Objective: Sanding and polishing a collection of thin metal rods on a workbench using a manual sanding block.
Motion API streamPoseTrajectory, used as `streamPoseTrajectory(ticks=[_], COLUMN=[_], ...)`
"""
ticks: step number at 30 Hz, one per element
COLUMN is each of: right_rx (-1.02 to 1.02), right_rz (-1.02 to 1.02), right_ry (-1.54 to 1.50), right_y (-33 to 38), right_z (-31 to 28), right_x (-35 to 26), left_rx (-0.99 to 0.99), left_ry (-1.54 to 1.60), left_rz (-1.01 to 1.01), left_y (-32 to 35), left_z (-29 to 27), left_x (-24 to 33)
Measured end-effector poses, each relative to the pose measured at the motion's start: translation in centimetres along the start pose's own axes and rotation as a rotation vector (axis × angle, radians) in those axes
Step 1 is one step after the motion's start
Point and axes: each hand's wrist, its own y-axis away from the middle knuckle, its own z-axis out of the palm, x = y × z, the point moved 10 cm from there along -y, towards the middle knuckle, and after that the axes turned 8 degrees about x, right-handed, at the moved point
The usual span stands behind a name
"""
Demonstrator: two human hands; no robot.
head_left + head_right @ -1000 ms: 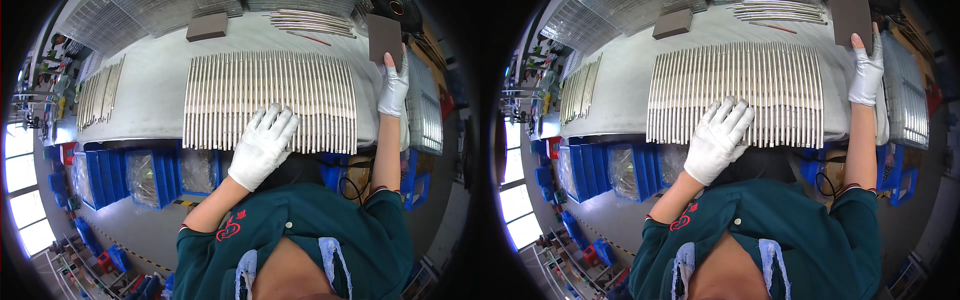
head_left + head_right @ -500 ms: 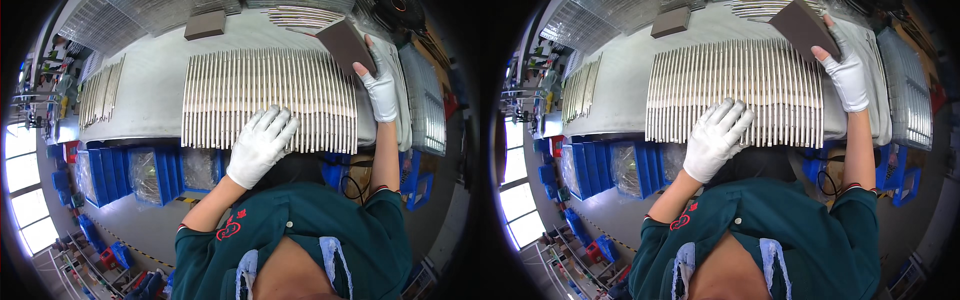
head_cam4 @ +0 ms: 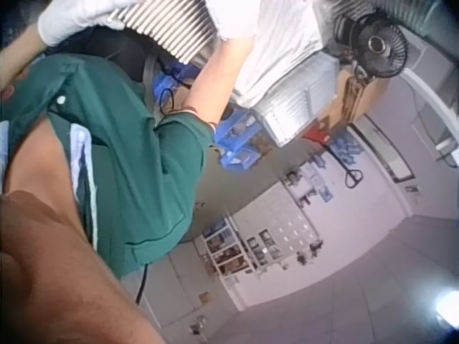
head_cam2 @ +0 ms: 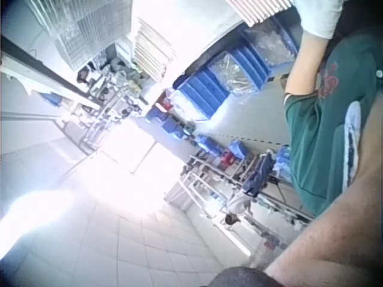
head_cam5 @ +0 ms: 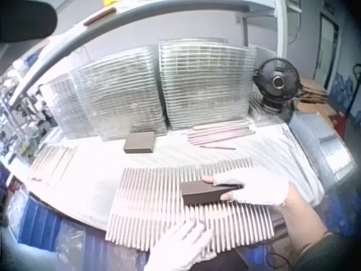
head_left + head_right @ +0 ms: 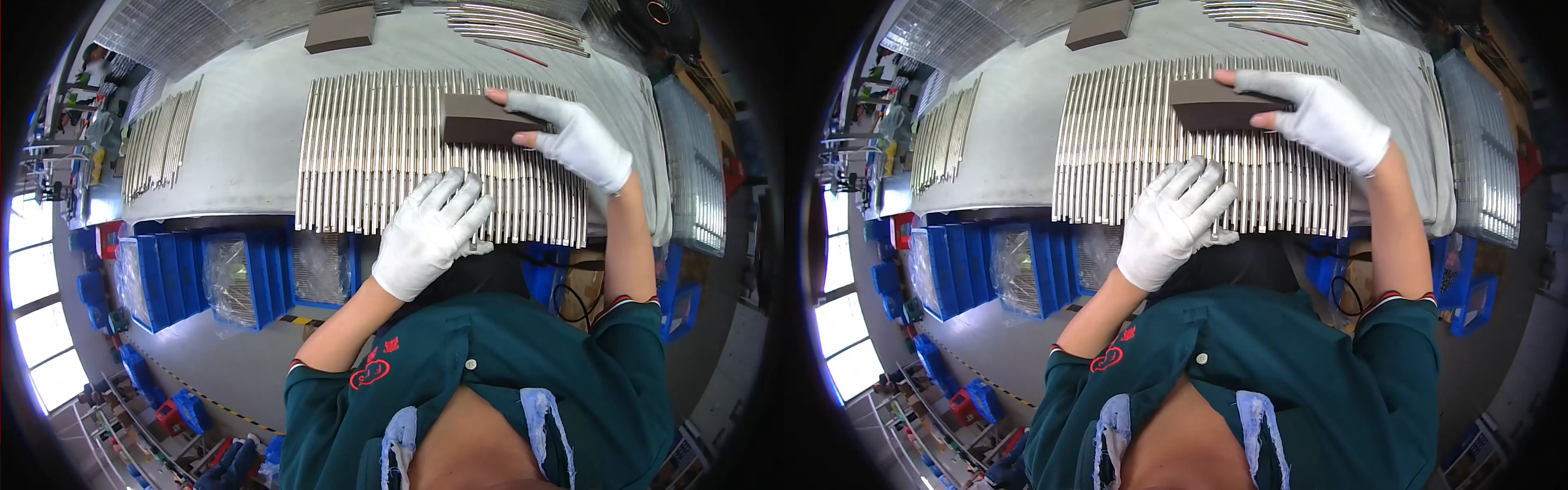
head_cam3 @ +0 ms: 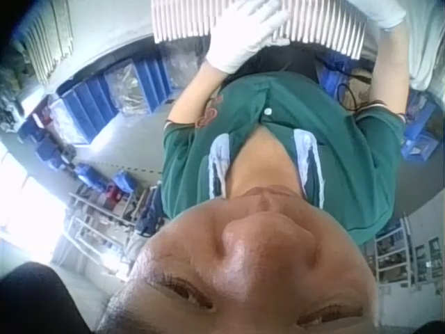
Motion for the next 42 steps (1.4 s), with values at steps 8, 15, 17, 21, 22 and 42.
streamPoseTrajectory(ticks=[8,15,17,21,22,42], right_rx=[0.047,0.172,0.543,1.019,1.023,1.133], right_rz=[-0.024,0.163,-0.040,-0.011,-0.010,-0.085], right_ry=[0.025,-0.183,0.056,0.029,0.032,0.054], right_y=[-0.1,3.3,4.3,7.2,7.4,9.3], right_z=[0.7,-5.1,-9.7,-14.4,-14.6,-13.1], right_x=[-0.6,2.2,1.7,4.3,4.9,6.8], left_rx=[0.024,-0.015,-0.014,-0.017,-0.028,-0.217], left_ry=[0.013,0.013,0.006,0.007,0.030,0.027], left_rz=[0.000,-0.027,-0.026,-0.020,-0.044,-0.059], left_y=[0.0,0.3,0.3,0.7,0.7,-2.7], left_z=[0.0,0.1,0.0,0.2,0.3,3.7], left_x=[0.4,0.0,0.0,-0.1,-0.2,1.8])
